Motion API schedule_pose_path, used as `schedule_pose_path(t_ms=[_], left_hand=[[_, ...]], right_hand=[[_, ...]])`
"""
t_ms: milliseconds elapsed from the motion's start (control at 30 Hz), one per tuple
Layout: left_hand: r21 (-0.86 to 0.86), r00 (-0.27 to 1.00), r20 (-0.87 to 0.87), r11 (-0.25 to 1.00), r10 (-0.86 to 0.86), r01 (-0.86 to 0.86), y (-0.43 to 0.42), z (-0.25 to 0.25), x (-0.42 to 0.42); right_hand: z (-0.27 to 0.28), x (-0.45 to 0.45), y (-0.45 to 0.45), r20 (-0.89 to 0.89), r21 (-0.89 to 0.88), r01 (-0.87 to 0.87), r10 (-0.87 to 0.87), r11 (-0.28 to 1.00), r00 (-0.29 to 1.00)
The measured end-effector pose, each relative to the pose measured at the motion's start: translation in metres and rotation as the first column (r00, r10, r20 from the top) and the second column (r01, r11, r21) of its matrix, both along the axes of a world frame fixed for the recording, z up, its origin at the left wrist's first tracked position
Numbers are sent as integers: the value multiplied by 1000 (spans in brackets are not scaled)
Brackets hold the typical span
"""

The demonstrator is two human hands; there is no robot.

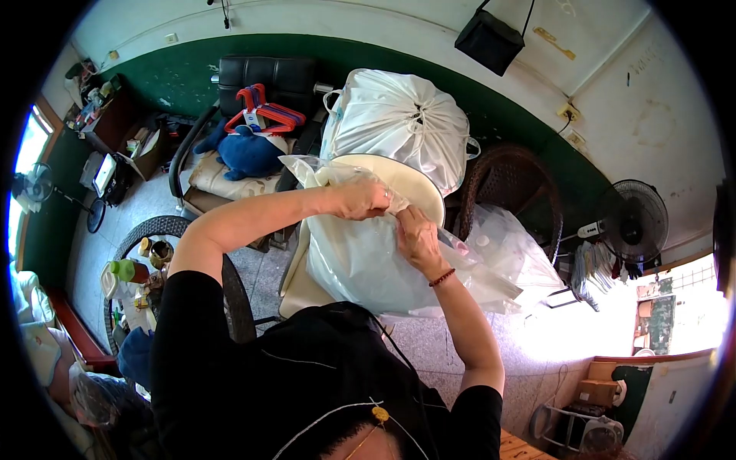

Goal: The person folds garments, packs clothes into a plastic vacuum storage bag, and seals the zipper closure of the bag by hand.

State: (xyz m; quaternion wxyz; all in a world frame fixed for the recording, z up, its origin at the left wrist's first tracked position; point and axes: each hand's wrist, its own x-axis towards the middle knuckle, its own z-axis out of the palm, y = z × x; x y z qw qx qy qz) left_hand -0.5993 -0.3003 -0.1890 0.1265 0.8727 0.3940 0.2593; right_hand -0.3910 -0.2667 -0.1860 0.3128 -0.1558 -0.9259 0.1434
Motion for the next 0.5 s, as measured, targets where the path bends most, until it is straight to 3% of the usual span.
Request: schedule_pose_path(t_ms=[167,233,367,500], left_hand=[[-10,1000,-6,1000,3,-4,2,-1,0],[-9,1000,28,1000,-7,7,2,1,0],[-2,996,57,998,-65,65,5,7,-3],[-66,997,27,995,-71,72,-1,20,-4]], right_hand=[[-6,2,9,-15,-41,-37,36,998,999],[2,3,7,47,-170,25,-18,985,999],[4,-6,2,-3,-135,21,-21,991,1000],[-9,-13,8,77,-92,5,2,996,997]])
